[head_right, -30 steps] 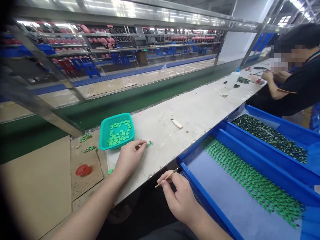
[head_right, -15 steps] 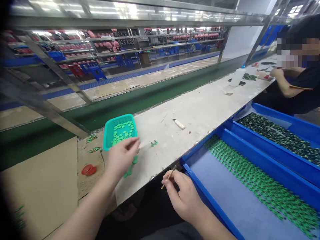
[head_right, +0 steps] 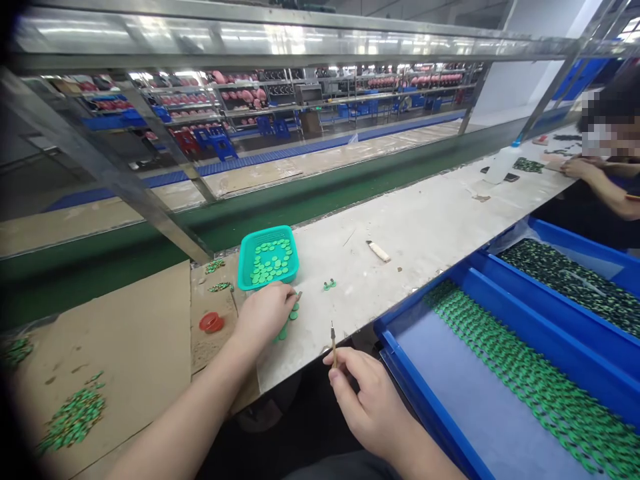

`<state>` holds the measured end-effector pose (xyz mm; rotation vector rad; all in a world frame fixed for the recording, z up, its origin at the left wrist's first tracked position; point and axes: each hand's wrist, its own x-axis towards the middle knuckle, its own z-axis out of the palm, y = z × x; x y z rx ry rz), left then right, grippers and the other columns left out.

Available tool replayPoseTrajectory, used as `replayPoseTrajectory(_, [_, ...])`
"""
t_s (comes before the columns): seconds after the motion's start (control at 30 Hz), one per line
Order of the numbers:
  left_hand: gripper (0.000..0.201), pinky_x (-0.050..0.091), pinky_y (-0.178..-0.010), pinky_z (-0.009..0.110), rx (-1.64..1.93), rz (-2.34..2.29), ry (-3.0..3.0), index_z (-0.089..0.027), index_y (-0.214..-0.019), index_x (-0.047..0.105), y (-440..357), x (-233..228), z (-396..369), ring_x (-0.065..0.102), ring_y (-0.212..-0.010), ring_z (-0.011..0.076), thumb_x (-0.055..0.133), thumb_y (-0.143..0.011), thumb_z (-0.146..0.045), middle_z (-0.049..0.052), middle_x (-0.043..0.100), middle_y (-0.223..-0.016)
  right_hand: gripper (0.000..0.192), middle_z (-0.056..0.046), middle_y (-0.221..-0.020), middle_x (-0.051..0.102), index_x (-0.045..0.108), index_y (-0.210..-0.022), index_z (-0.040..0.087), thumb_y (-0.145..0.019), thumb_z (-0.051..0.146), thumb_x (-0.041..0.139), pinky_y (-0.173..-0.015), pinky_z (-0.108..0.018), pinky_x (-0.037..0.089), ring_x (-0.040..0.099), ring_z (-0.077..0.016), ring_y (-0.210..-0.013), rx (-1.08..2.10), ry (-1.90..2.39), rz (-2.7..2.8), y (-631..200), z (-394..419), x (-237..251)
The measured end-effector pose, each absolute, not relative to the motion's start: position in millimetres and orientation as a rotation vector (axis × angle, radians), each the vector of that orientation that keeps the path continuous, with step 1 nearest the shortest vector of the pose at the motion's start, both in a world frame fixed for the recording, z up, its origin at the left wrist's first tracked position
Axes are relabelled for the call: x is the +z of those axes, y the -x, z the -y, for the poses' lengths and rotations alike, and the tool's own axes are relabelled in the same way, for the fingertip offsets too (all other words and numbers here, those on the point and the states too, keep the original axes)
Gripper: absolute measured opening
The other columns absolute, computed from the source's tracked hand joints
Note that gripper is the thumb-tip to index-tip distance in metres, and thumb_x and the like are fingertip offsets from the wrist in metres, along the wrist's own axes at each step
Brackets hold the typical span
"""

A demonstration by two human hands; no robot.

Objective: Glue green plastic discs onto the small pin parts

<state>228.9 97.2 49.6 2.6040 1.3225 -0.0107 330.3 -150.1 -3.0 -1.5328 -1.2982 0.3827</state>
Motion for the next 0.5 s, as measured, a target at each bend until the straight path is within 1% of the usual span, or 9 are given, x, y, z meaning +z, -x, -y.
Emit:
replayPoseTrajectory(0.07, [0.020,0.061,-0.101,0.044,0.001,-1.323,-2.606,-0.015,-0.103,0.073,-231,49,-97,0.072,-0.103,0.0217,0.072,-0.110,-0.034,0.007,0.075,-0.115,0.017,0.000,-0.089,0.075,0.071,-0.121,0.027,-0.114,0.029,0.056,-0.076,-0.027,0.064,0.073,-0.0163,-0.072,0.384,1.537,1.305,-327,151,-1])
replayPoseTrajectory(0.13, [0.019,0.061,-0.100,0.044,0.054,-1.318,-2.591,-0.015,-0.107,0.073,-225,50,-96,0.072,-0.104,0.0224,0.067,-0.112,-0.032,0.009,0.074,-0.118,0.017,0.000,-0.090,0.075,0.071,-0.121,0.027,-0.114,0.028,0.056,-0.077,-0.027,0.064,0.074,-0.0162,-0.074,0.383,1.536,1.319,-325,152,1])
replayPoseTrajectory(0.2, [0.023,0.059,-0.097,0.041,0.134,-1.310,-2.549,-0.016,-0.110,0.074,-204,53,-93,0.072,-0.107,0.0234,0.056,-0.114,-0.030,0.010,0.075,-0.122,0.017,-0.001,-0.091,0.076,0.071,-0.122,0.027,-0.114,0.028,0.056,-0.078,-0.027,0.065,0.076,-0.0168,-0.076,0.388,1.530,1.340,-322,153,2])
replayPoseTrajectory(0.27, [0.033,0.058,-0.089,0.036,0.191,-1.297,-2.483,-0.020,-0.106,0.075,-165,54,-87,0.074,-0.105,0.0241,0.045,-0.115,-0.031,0.009,0.077,-0.116,0.019,-0.001,-0.091,0.076,0.072,-0.125,0.027,-0.115,0.029,0.056,-0.078,-0.026,0.065,0.077,-0.0169,-0.078,0.416,1.514,1.359,-318,154,1])
replayPoseTrajectory(0.33, [0.038,0.055,-0.074,0.034,0.175,-1.277,-2.406,-0.022,-0.092,0.076,-116,52,-78,0.074,-0.086,0.0241,0.046,-0.112,-0.035,0.006,0.077,-0.093,0.025,0.001,-0.090,0.074,0.069,-0.138,0.030,-0.116,0.030,0.056,-0.076,-0.024,0.065,0.077,-0.0158,-0.077,0.469,1.495,1.353,-313,155,0])
replayPoseTrajectory(0.37, [0.038,0.053,-0.068,0.033,0.147,-1.258,-2.369,-0.023,-0.084,0.075,-92,50,-72,0.073,-0.077,0.0237,0.049,-0.109,-0.036,0.004,0.075,-0.084,0.033,0.002,-0.088,0.073,0.064,-0.149,0.031,-0.117,0.030,0.057,-0.076,-0.024,0.065,0.077,-0.0151,-0.076,0.498,1.488,1.337,-310,155,-2])
replayPoseTrajectory(0.43, [0.036,0.055,-0.068,0.033,0.148,-1.228,-2.314,-0.025,-0.082,0.076,-53,44,-59,0.074,-0.076,0.0234,0.053,-0.106,-0.038,0.003,0.077,-0.084,0.052,0.005,-0.081,0.069,0.047,-0.168,0.033,-0.117,0.029,0.057,-0.075,-0.023,0.065,0.075,-0.0142,-0.071,0.552,1.472,1.296,-304,151,-3])
replayPoseTrajectory(0.47, [0.035,0.057,-0.072,0.033,0.171,-1.219,-2.297,-0.026,-0.084,0.077,-39,40,-52,0.076,-0.081,0.0237,0.054,-0.105,-0.039,0.003,0.079,-0.089,0.057,0.006,-0.077,0.067,0.042,-0.171,0.033,-0.117,0.029,0.058,-0.073,-0.022,0.065,0.074,-0.0140,-0.068,0.570,1.456,1.289,-301,147,-2])
replayPoseTrajectory(0.5, [0.034,0.059,-0.078,0.034,0.210,-1.217,-2.286,-0.027,-0.087,0.079,-29,36,-47,0.077,-0.088,0.0240,0.054,-0.106,-0.040,0.002,0.080,-0.095,0.055,0.007,-0.074,0.066,0.045,-0.169,0.032,-0.116,0.028,0.059,-0.071,-0.022,0.065,0.072,-0.0136,-0.065,0.592,1.434,1.305,-298,142,0])
